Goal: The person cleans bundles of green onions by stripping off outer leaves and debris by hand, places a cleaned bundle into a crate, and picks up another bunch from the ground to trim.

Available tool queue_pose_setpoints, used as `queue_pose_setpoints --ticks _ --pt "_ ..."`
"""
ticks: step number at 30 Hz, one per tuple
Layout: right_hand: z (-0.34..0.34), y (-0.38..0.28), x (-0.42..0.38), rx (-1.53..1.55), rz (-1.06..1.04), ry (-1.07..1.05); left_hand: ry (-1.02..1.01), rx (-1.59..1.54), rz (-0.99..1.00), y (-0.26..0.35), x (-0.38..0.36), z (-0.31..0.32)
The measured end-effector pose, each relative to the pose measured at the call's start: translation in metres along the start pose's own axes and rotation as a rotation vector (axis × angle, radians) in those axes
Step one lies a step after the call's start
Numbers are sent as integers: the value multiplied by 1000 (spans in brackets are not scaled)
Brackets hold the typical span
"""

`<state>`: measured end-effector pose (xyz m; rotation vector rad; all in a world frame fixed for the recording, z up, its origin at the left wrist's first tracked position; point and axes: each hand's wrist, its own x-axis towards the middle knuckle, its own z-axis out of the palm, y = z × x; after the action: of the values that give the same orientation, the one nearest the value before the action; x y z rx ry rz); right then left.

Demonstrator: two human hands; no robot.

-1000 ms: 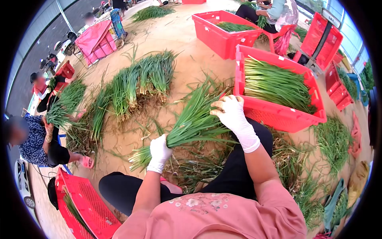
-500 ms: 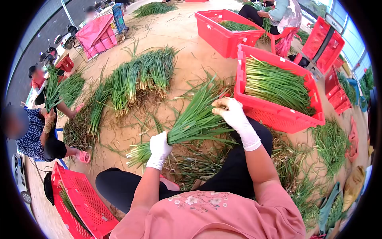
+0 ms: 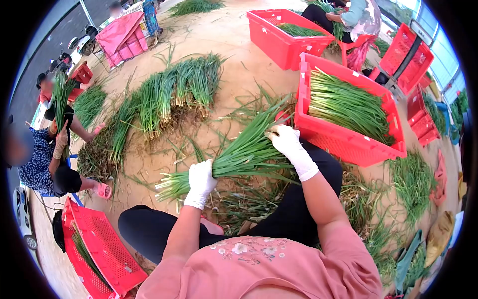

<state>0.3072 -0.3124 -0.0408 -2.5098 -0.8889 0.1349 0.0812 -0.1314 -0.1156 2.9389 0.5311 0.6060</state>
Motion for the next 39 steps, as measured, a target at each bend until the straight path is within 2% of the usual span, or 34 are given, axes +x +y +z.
queue_pose_setpoints --ticks 6,8,10,12,14,15,16,18,19,22,23,25,29,31,32,34,36,38,39 --pt "2 -4 -7 153 -5 -200 -12 -2 2 2 -1 0" --pt "12 3 -6 135 -12 -212 -28 -18 -9 3 0 -1" --pt "12 2 -8 107 -117 -174 -55 -11 -10 3 -1 -2" --pt "15 1 -11 30 -98 -211 -33 -2 13 3 -1 -1" --pt "30 5 -14 280 -47 10 -9 7 39 4 0 0" --pt "55 25 -4 294 -192 123 24 -18 56 6 1 0" --pt "50 24 -4 295 -190 124 56 -44 72 7 2 0" --pt "31 21 -1 967 180 269 40 -42 58 6 1 -3" --pt "13 26 2 1201 311 162 23 -41 39 7 0 -4" --pt "-1 37 1 1260 301 71 -6 -40 6 4 -3 -3" --pt "-2 35 0 1261 299 73 -5 -38 8 3 -3 -3" --pt "-3 31 -1 1183 258 -121 1 -24 12 2 -2 -3" --pt "8 27 2 1085 220 -70 18 -37 20 2 -3 -3" --pt "6 24 2 168 -28 228 19 -23 23 1 -3 -1" --pt "4 24 3 167 -29 224 17 -24 19 1 -5 -1" --pt "-3 23 9 1066 288 314 22 -26 11 1 -4 -1" --pt "-26 34 7 1026 221 239 -4 -18 -8 -1 -2 0" --pt "-32 29 -3 717 45 267 -38 -11 -32 -1 -6 0" --pt "-50 7 -22 591 -95 100 -56 6 -38 -2 -4 0"
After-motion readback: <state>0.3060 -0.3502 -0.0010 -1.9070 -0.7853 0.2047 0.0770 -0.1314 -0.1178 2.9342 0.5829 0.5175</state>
